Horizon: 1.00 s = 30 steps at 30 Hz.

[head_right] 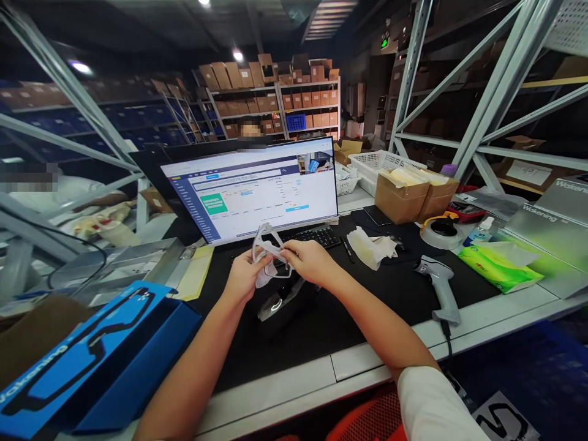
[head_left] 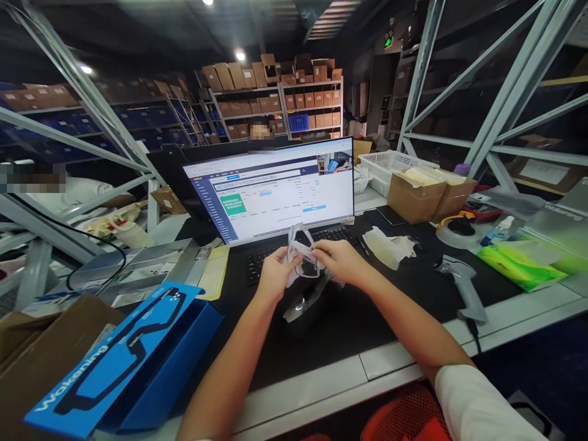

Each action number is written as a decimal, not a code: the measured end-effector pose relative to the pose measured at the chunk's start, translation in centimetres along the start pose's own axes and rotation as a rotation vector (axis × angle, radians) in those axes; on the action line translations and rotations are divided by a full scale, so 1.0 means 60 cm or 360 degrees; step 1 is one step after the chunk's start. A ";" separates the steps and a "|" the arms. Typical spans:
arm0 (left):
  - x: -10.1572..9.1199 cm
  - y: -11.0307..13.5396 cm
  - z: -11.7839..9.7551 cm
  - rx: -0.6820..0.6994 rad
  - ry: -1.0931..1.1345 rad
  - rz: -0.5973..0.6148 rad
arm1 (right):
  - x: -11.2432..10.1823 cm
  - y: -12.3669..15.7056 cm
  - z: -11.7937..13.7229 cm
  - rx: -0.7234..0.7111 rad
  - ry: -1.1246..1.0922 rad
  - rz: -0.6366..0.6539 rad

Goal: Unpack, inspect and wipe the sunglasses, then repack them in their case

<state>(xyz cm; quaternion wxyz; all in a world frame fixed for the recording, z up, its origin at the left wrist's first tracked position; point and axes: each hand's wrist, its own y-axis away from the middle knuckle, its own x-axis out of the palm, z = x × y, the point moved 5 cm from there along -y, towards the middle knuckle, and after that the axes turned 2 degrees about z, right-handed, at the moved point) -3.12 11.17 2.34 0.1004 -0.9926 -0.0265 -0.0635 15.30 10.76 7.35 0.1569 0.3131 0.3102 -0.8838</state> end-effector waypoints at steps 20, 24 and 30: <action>0.011 0.021 -0.042 0.0045 0.1020 0.0424 | 0.008 0.001 -0.010 0.0172 -0.0429 -0.0197; 0.013 0.019 -0.021 -0.0111 0.1010 0.0376 | -0.029 0.005 -0.031 0.0265 -0.0349 -0.0565; 0.049 0.028 0.010 -0.0307 0.1015 0.0519 | -0.029 0.008 -0.023 0.0156 -0.0204 -0.0714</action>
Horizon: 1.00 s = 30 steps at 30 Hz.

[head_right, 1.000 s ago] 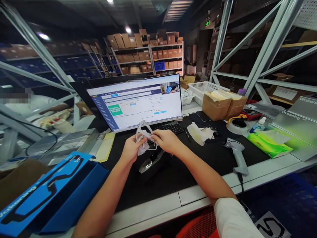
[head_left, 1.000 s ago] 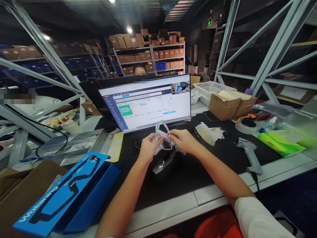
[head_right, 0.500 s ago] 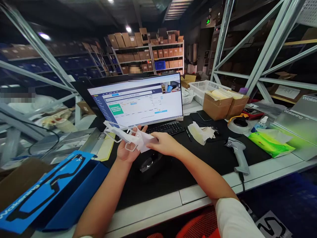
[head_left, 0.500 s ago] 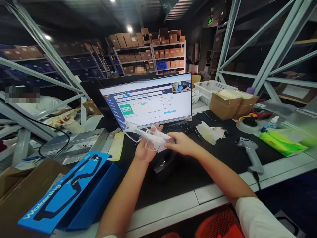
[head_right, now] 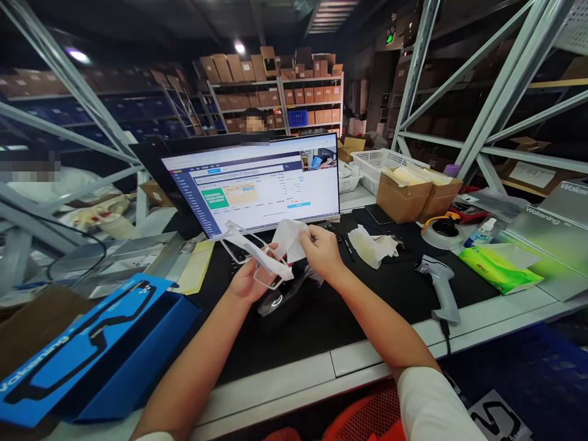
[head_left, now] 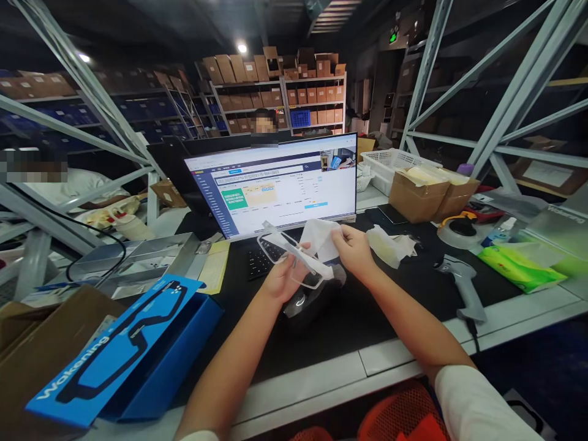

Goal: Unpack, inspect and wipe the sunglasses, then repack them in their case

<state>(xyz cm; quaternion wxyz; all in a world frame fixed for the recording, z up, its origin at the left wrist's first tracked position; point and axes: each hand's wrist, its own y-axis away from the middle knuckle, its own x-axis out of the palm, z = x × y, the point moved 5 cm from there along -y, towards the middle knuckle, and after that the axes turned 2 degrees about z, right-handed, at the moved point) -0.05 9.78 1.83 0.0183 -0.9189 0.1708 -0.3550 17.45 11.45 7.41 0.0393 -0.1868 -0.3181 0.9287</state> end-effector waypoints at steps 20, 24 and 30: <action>0.017 0.009 -0.034 -0.0071 -0.0131 -0.0056 | 0.035 -0.002 -0.003 -0.0313 0.0245 0.0510; 0.015 0.011 -0.054 0.0226 -0.0252 -0.0085 | 0.031 -0.008 -0.034 0.0391 -0.0529 0.0343; 0.013 0.004 -0.028 0.0188 -0.0274 -0.0089 | 0.052 0.007 -0.037 0.0727 -0.0942 0.0661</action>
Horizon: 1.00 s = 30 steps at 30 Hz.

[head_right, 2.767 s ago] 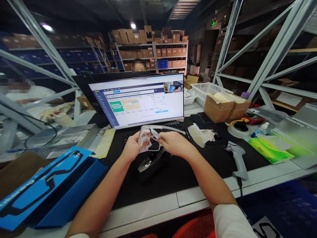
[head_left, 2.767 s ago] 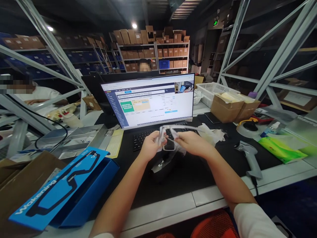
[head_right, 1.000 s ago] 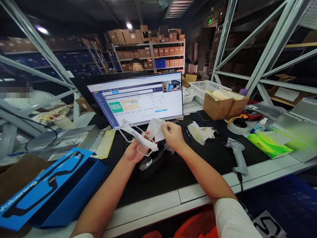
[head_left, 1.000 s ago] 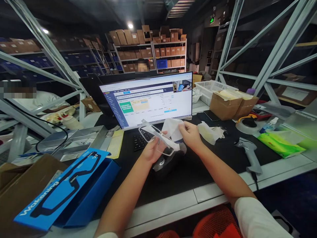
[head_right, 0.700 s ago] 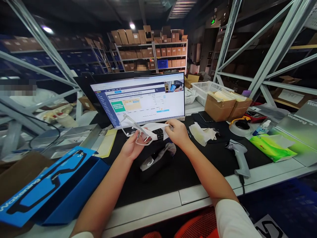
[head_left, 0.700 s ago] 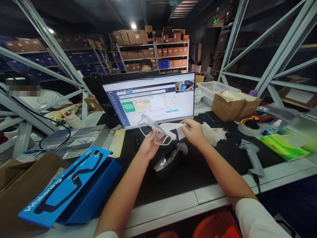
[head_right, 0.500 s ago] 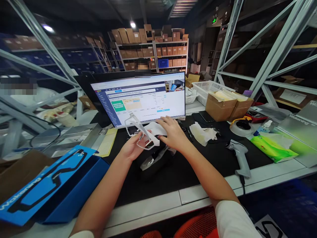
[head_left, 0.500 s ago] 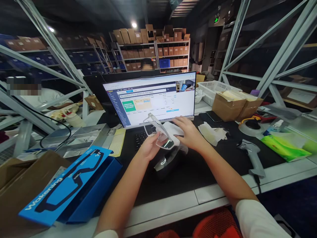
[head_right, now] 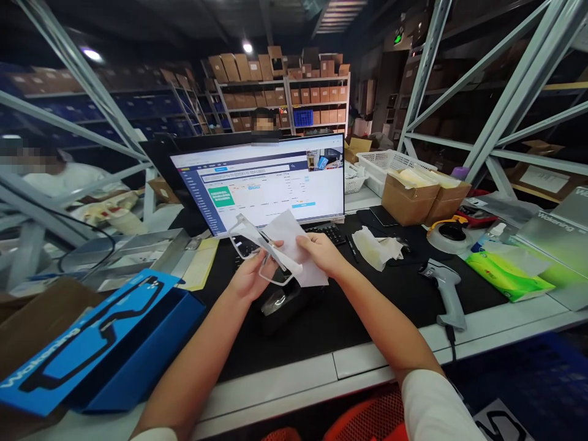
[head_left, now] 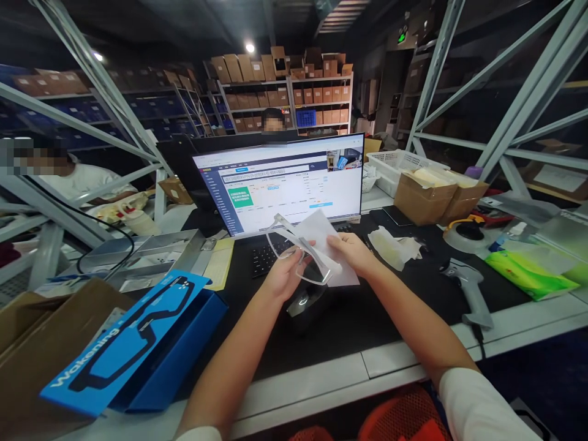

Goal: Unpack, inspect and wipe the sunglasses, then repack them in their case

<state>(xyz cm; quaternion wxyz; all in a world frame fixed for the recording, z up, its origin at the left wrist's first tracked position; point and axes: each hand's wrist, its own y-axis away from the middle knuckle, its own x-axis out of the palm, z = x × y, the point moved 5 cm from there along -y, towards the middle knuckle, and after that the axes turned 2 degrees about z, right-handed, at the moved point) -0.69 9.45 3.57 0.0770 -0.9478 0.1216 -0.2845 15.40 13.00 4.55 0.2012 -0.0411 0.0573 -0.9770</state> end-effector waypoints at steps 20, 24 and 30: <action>0.061 0.040 -0.050 0.0167 -0.1636 0.0817 | -0.002 0.053 0.072 -0.0264 0.0936 0.0467; 0.050 0.036 -0.055 0.0172 -0.1364 0.0643 | -0.013 0.046 0.079 -0.0339 0.1031 0.0299; 0.013 0.032 -0.053 0.0239 -0.0788 0.0060 | -0.056 0.021 0.075 -0.0470 0.0943 -0.0474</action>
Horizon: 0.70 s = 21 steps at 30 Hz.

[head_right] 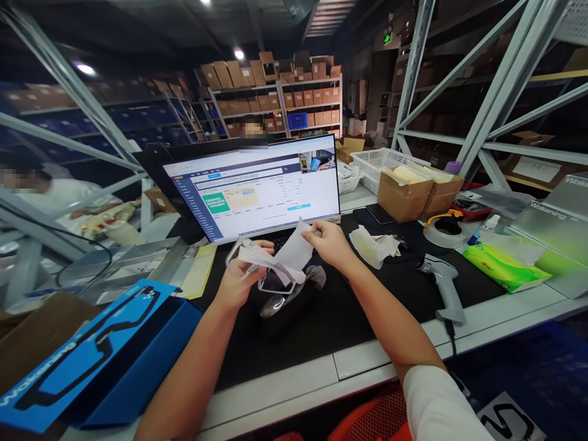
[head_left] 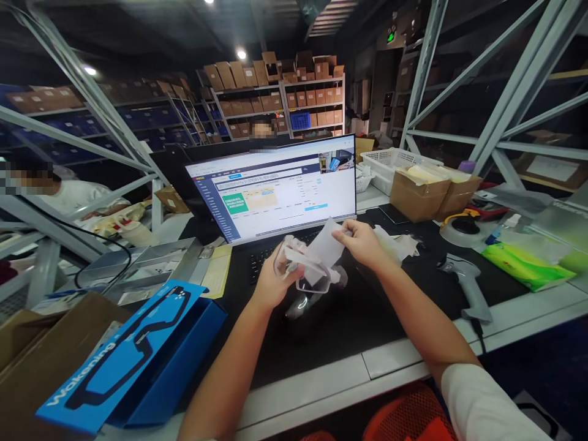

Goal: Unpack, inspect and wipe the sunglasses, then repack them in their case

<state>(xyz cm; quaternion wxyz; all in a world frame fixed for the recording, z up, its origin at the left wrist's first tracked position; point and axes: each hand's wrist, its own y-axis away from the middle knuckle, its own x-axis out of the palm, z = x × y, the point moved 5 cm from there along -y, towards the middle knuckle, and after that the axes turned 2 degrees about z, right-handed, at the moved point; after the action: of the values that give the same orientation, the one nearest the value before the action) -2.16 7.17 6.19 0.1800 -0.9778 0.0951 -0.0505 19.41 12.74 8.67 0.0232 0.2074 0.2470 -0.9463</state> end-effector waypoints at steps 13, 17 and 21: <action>0.030 -0.003 0.040 -0.0202 0.0451 -0.0030 | 0.060 0.025 0.028 -0.0369 0.0031 0.0417; 0.022 -0.004 0.035 -0.0182 0.0398 -0.0032 | 0.055 0.021 0.021 -0.0228 -0.0156 0.0614; 0.020 -0.004 0.037 -0.0195 0.0083 0.0171 | 0.059 0.023 0.016 -0.0117 -0.0246 0.0794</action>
<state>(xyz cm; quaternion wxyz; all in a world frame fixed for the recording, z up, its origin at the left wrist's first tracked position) -0.67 7.88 4.29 0.1199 -0.9788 0.1548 -0.0602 16.04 11.26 7.38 0.2821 0.1880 0.2199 -0.9147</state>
